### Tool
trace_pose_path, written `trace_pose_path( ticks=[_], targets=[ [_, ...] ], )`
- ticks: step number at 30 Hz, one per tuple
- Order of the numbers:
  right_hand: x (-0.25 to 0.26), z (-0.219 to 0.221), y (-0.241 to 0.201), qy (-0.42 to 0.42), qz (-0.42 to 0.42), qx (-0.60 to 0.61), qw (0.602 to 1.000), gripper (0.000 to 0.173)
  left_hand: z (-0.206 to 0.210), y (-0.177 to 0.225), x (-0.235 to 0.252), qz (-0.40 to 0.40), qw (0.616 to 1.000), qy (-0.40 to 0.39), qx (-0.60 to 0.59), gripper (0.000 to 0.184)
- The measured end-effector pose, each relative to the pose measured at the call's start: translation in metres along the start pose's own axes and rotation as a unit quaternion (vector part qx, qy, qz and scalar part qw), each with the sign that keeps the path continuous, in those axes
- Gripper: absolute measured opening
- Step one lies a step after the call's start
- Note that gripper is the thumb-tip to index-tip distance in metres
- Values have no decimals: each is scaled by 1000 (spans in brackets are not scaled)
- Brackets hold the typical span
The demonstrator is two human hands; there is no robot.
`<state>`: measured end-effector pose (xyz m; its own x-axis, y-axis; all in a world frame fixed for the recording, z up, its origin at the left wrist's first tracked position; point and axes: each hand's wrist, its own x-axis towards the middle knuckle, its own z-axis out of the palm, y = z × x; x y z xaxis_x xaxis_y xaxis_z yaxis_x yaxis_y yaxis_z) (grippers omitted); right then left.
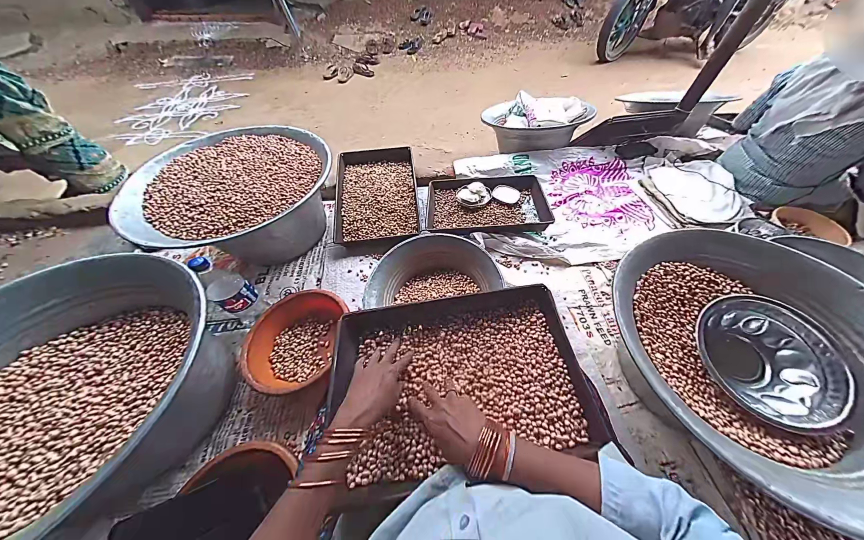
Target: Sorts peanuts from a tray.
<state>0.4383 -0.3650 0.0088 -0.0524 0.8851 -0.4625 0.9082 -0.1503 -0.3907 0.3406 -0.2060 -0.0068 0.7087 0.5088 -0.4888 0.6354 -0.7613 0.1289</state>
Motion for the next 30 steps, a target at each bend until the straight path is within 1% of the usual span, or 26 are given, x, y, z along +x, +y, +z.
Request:
trace_pose_path(
  ticks=[2,3,4,6,7,8,10,12,16,18,20,22,23,25,26,27,28,30],
  targets=[
    [-11,-4,4,9,-80,36,996,48,-10,-8,-20,-24,999,-20,-10,55],
    [-15,-11,14,30,-102,56,993,41,-16,-8,-28,-34,999,-16,-23,49],
    [-18,-21,25,60,-100,69,991,34,-23,-6,-34,-43,998,4,-41,42],
    [-24,-45,54,140,-35,54,988,25,-34,2,-36,-41,994,71,-77,33],
    [-26,-57,68,169,17,35,985,24,-36,7,-34,-26,989,110,-93,30],
    [-27,-68,81,180,66,22,981,25,-38,13,-29,-5,984,143,-107,27],
    [-26,-83,99,162,132,13,978,26,-39,25,-16,35,978,166,-122,24],
    [-24,-88,109,148,154,9,977,28,-35,39,-1,66,981,142,-117,26],
    [-14,-85,112,125,156,-9,980,28,-14,57,24,83,988,110,-67,27],
    [-4,-78,113,125,142,-21,982,27,-4,59,31,82,989,114,-42,27],
    [5,-70,111,137,123,-34,982,27,3,57,33,87,986,133,-52,27],
    [12,-62,110,152,107,-51,981,27,2,51,31,85,980,140,-113,26],
    [14,-59,110,154,103,-57,981,26,-1,46,30,75,971,153,-169,25],
    [15,-56,111,161,97,-63,980,25,-8,31,34,49,928,194,-315,22],
    [13,-54,111,165,93,-66,980,25,-13,26,38,32,903,193,-383,20],
    [12,-53,109,163,93,-66,980,26,-18,22,43,19,884,188,-427,18],
    [10,-52,108,162,94,-69,980,26,-22,22,48,11,881,180,-437,18],
    [9,-51,106,157,99,-76,980,26,-27,30,54,20,908,171,-381,22]
  ],
)
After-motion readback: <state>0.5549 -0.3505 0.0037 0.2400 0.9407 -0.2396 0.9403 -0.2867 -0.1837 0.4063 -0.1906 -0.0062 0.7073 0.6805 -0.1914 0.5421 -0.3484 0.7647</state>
